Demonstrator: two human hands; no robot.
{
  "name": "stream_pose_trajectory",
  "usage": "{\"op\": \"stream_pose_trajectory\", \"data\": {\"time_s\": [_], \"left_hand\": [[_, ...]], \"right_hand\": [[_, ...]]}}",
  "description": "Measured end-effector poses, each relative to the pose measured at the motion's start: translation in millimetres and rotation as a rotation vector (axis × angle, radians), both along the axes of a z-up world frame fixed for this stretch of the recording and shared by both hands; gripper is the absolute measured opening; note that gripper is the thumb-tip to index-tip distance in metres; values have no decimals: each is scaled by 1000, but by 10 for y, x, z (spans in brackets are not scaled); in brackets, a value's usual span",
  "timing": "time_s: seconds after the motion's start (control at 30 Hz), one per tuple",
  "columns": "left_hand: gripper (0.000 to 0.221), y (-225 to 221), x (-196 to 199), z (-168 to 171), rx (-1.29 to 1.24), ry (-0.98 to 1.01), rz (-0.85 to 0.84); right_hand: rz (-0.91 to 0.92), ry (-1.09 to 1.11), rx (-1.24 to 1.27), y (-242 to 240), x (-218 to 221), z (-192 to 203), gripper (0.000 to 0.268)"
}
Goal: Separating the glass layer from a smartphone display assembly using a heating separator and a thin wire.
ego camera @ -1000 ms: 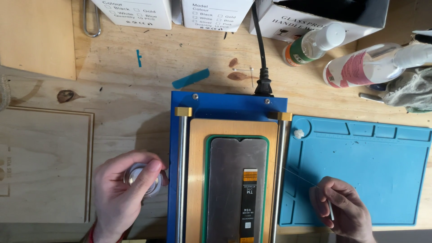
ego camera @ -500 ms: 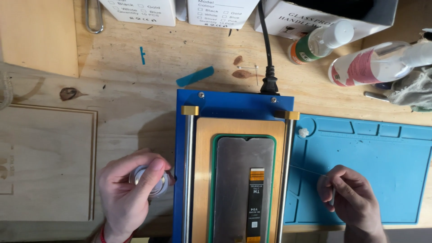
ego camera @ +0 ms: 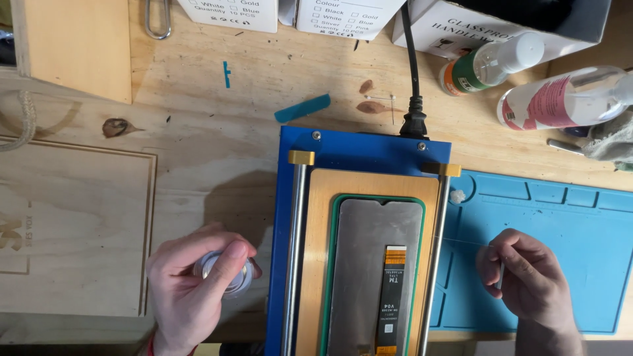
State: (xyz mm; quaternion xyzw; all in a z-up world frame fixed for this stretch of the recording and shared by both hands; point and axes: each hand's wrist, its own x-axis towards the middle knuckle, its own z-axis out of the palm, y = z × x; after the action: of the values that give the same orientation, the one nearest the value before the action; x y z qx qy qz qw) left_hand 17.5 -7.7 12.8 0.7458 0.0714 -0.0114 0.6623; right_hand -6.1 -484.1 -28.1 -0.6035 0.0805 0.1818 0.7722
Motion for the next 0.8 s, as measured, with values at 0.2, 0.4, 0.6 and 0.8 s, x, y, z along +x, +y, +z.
{"op": "stream_pose_trajectory", "data": {"time_s": [0.2,0.4,0.6,0.8], "left_hand": [[34,58,-72,6,41,13,7],[33,97,-180,-60,11,35,80],[34,135,-258,-95,-5,28,124],[32,132,-308,-70,28,16,193]], "right_hand": [[25,-10,16,43,75,3,24],[35,-15,21,129,160,51,22],[83,-12,40,200,218,73,22],[134,-10,113,278,287,73,20]]}}
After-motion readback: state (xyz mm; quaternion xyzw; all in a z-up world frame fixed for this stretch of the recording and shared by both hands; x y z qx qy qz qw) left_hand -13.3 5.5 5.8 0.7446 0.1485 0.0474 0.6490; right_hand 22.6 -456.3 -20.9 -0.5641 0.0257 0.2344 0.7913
